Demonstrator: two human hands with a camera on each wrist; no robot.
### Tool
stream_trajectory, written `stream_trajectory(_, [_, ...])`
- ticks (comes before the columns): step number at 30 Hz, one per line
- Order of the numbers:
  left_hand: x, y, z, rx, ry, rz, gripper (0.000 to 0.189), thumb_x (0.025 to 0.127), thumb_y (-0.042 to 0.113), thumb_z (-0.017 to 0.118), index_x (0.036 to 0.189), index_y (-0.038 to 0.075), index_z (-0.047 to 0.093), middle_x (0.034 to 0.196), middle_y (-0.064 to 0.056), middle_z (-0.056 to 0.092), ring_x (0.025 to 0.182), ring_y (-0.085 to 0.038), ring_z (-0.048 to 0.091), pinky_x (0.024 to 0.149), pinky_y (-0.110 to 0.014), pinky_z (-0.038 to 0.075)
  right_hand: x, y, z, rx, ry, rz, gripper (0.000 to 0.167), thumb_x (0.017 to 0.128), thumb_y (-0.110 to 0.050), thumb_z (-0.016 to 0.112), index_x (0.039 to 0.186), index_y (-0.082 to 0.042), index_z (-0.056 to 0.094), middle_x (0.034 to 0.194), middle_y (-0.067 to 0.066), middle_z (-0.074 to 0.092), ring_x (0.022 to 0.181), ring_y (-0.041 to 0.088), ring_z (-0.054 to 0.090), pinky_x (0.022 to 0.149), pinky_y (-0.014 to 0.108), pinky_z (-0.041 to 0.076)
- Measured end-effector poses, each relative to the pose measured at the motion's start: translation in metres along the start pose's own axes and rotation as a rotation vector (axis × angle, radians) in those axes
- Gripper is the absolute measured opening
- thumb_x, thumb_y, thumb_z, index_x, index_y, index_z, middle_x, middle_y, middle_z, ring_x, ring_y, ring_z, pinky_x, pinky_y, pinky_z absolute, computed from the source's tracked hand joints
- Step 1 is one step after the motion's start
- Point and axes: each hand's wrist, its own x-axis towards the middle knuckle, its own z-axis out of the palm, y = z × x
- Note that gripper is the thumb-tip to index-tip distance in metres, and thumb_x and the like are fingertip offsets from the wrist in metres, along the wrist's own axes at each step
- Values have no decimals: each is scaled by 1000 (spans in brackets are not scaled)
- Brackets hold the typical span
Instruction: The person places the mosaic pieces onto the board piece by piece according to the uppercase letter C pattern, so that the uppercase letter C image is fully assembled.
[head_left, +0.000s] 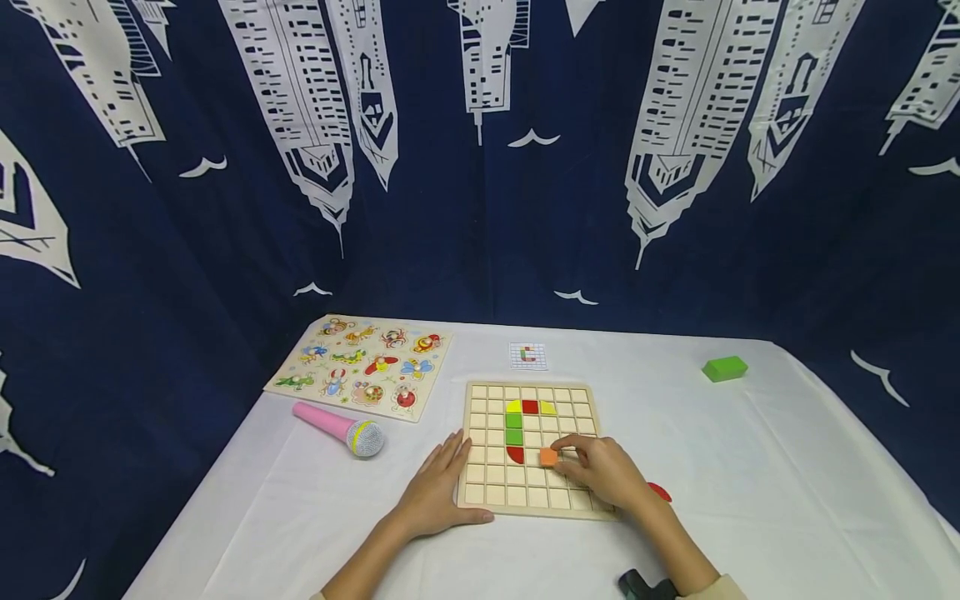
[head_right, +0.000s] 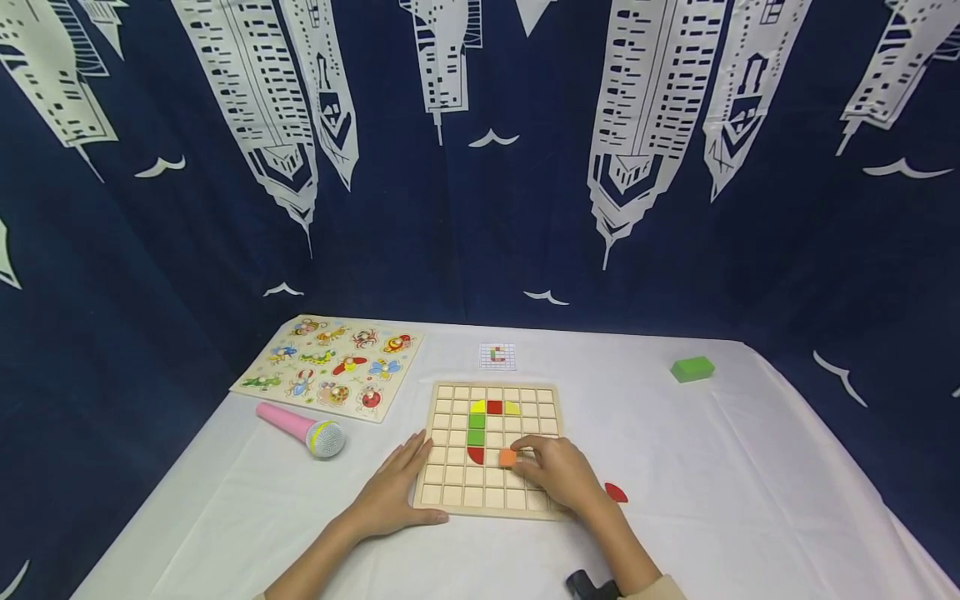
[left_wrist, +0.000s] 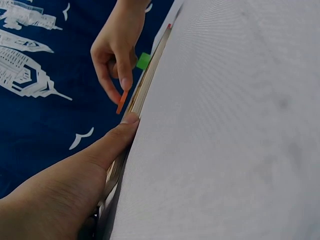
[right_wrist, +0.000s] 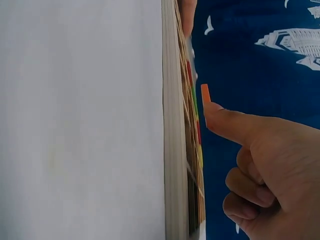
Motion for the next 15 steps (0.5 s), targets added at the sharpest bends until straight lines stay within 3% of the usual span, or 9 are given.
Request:
stream_trajectory(9, [0, 0, 0, -8, 0, 4, 114, 65, 73, 62, 146, 4, 22, 153, -9, 12, 139, -24, 10, 113, -40, 12, 9, -8, 12, -95, 10, -21, 24, 80, -25, 73, 101, -15, 70, 46, -14, 32, 44, 0, 24, 40, 18, 23])
stream_trajectory(15, [1, 0, 0, -3, 3, 4, 114, 65, 73, 62, 146, 4, 23, 153, -10, 13, 139, -24, 11, 113, -40, 13, 12, -7, 14, -84, 12, -38, 25, 80, -26, 72, 102, -15, 70, 47, -14, 33, 44, -1, 25, 40, 18, 24])
